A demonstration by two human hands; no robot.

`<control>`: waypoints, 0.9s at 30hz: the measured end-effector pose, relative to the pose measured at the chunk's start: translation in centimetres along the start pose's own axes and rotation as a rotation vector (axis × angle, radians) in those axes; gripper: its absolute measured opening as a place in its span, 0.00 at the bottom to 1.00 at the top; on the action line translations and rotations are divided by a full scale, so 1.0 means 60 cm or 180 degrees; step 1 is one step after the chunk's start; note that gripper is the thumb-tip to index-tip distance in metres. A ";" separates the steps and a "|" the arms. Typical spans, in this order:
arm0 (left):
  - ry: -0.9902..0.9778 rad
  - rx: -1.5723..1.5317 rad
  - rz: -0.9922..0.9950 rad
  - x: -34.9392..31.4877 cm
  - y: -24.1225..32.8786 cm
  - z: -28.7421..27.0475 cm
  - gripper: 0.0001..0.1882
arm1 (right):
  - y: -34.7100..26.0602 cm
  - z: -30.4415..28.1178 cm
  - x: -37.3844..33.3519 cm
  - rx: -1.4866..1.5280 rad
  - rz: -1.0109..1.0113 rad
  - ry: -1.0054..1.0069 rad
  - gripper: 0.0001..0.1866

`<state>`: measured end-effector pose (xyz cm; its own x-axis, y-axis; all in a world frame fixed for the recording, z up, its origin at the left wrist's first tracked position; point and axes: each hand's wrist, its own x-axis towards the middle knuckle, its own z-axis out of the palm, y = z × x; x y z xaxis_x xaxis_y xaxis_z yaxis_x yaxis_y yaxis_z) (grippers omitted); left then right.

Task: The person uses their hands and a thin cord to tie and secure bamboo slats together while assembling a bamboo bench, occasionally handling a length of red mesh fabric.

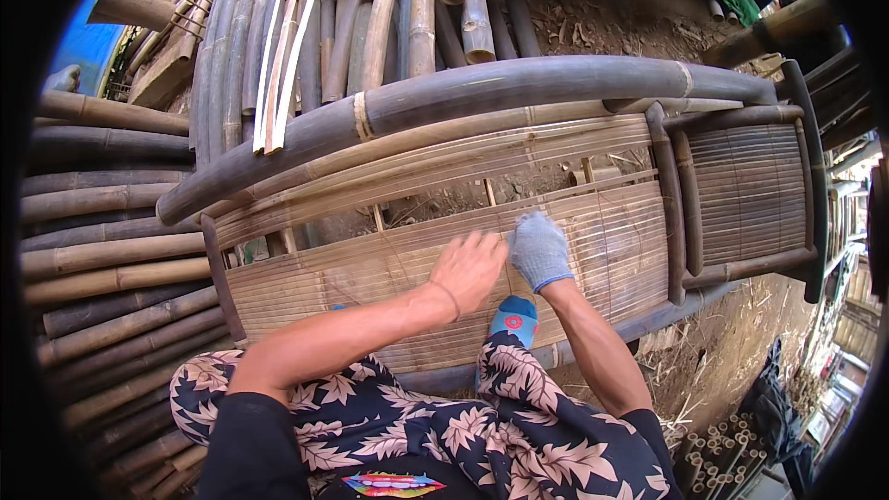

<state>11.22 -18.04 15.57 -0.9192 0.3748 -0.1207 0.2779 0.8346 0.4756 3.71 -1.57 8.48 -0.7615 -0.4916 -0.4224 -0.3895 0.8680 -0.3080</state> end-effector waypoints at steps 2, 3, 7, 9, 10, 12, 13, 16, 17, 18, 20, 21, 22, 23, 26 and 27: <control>0.0839 -0.0434 0.0275 0.051 -0.038 0.017 0.13 | -0.020 -0.057 -0.004 0.1271 0.0093 -0.1011 0.13; 0.0610 -0.0910 0.0257 0.064 -0.058 0.042 0.12 | -0.047 -0.107 -0.007 0.1729 0.0141 -0.1562 0.15; 0.0931 -0.2360 -0.1886 0.089 -0.086 0.070 0.10 | 0.013 -0.263 -0.013 0.2358 0.0403 -0.0415 0.16; 0.2113 -0.1687 -0.2349 0.078 -0.135 0.104 0.12 | 0.082 -0.274 0.017 0.2125 0.0018 0.0894 0.13; 0.1377 -0.1538 -0.2467 0.076 -0.141 0.104 0.13 | 0.117 -0.271 0.039 0.1767 0.0299 0.1198 0.13; -0.0066 -0.1142 -0.2677 0.068 -0.153 0.100 0.16 | 0.149 -0.219 0.080 -0.0083 0.0397 0.1490 0.13; -0.0124 -0.1279 -0.2734 0.072 -0.158 0.096 0.17 | 0.132 -0.187 0.103 -0.0559 0.0522 0.1188 0.14; -0.0328 -0.1597 -0.2750 0.103 -0.173 0.101 0.18 | 0.060 -0.064 0.159 -0.1691 0.0184 0.0438 0.12; -0.0389 -0.1614 -0.2701 0.108 -0.185 0.115 0.17 | 0.019 -0.032 0.170 -0.1171 0.0222 0.0292 0.11; -0.0449 -0.1635 -0.2637 0.115 -0.197 0.128 0.18 | -0.012 -0.007 0.176 -0.0661 0.0275 0.0142 0.11; -0.0656 -0.1901 -0.2383 0.147 -0.209 0.136 0.19 | -0.014 0.029 0.199 -0.0198 0.0110 -0.0319 0.11; -0.0787 -0.2034 -0.2266 0.157 -0.214 0.139 0.20 | -0.008 0.039 0.211 0.0041 0.0037 -0.0553 0.12; -0.0930 -0.2182 -0.2175 0.159 -0.211 0.133 0.21 | -0.003 0.034 0.218 0.0226 -0.0215 -0.0853 0.13; -0.1228 -0.2544 -0.2295 0.157 -0.214 0.122 0.19 | 0.009 0.022 0.227 0.0416 -0.0466 -0.1144 0.14; -0.0765 -0.2125 -0.2677 0.142 -0.207 0.134 0.17 | 0.024 -0.001 0.228 0.0595 -0.0936 -0.1184 0.18; -0.0424 -0.2053 -0.2796 0.141 -0.187 0.130 0.14 | 0.039 0.007 0.211 0.0580 -0.0783 -0.0890 0.18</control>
<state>2.50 -21.10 2.42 -0.6770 -0.1741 -0.7151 -0.6928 0.4786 0.5393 -6.65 -5.81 2.06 -0.4773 -0.7047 -0.5249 -0.4252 0.7080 -0.5639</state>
